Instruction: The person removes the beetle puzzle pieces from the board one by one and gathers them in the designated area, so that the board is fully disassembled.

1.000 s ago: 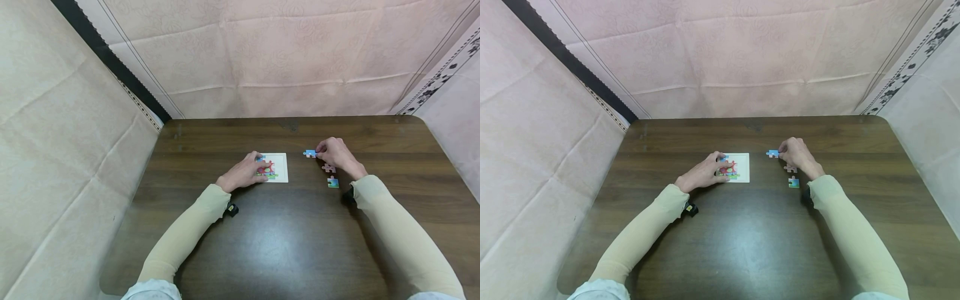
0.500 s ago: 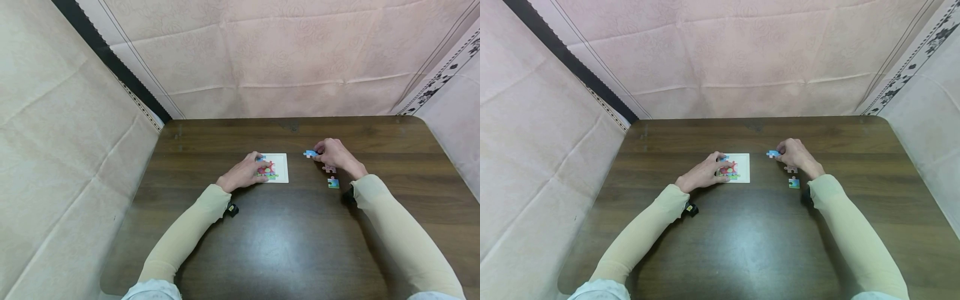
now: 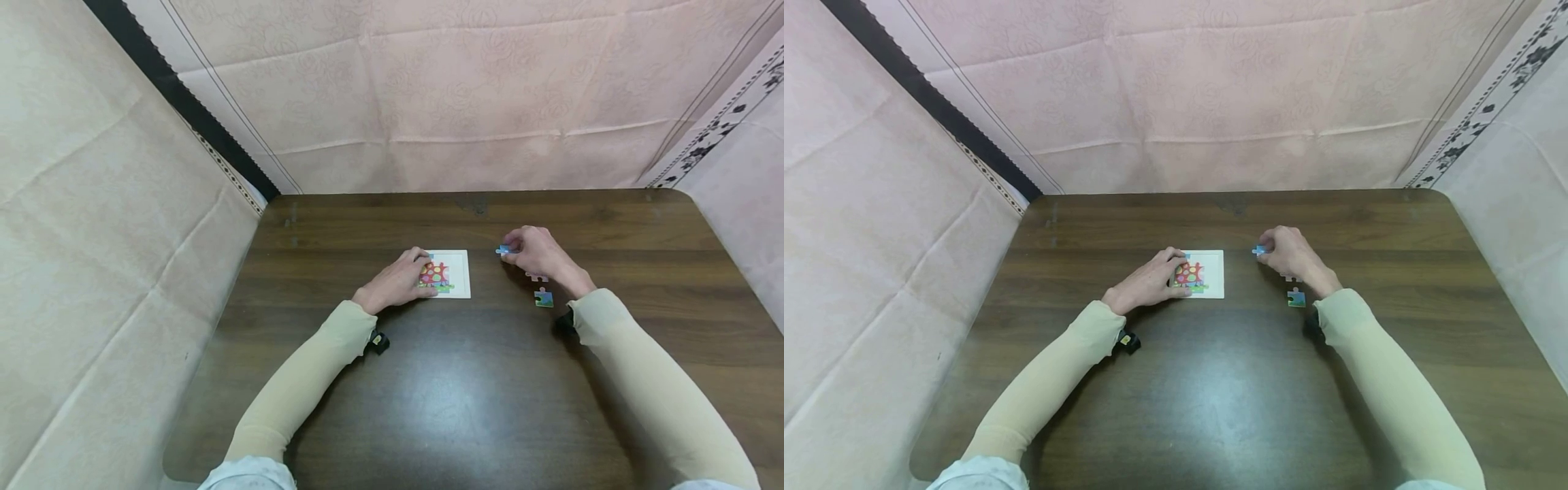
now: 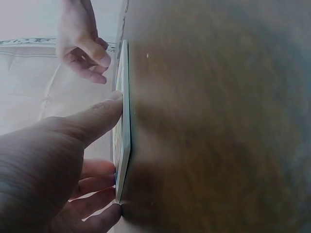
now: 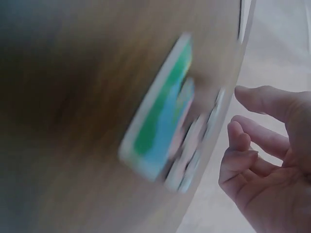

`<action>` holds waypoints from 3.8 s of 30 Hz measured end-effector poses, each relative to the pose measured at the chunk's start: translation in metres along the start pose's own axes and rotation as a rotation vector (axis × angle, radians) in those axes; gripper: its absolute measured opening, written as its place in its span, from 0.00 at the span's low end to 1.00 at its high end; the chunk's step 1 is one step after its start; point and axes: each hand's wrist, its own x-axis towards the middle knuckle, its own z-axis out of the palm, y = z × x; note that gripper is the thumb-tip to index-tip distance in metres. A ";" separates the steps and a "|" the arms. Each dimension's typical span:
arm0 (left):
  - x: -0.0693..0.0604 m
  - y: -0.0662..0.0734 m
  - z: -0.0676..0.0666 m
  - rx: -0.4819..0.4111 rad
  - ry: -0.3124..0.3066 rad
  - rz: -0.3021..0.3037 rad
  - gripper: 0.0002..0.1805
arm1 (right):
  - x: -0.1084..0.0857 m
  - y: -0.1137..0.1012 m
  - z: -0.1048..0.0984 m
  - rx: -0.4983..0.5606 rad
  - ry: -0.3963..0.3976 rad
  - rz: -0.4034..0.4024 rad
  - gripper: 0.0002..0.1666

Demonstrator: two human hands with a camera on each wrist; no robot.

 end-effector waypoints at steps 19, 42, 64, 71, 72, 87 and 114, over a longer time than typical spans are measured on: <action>0.000 0.000 0.001 -0.016 0.007 0.016 0.38 | 0.014 -0.085 0.057 -0.038 -0.121 -0.112 0.25; 0.000 -0.001 0.000 -0.020 0.038 0.032 0.35 | 0.020 -0.091 0.061 0.063 -0.151 -0.061 0.17; 0.003 0.000 0.001 -0.059 0.019 0.001 0.35 | 0.011 -0.090 0.059 0.027 -0.041 -0.158 0.18; 0.002 0.000 0.002 -0.053 0.027 0.003 0.35 | 0.004 -0.081 0.050 0.042 -0.038 -0.107 0.17; 0.002 -0.001 0.002 -0.055 0.027 0.001 0.35 | 0.003 -0.079 0.049 0.043 -0.037 -0.103 0.17; 0.000 -0.002 0.000 -0.040 0.023 -0.003 0.35 | -0.020 -0.035 0.028 0.042 0.015 -0.064 0.17; 0.002 -0.004 0.002 -0.055 0.019 0.005 0.36 | -0.036 0.005 0.008 0.011 -0.014 -0.042 0.13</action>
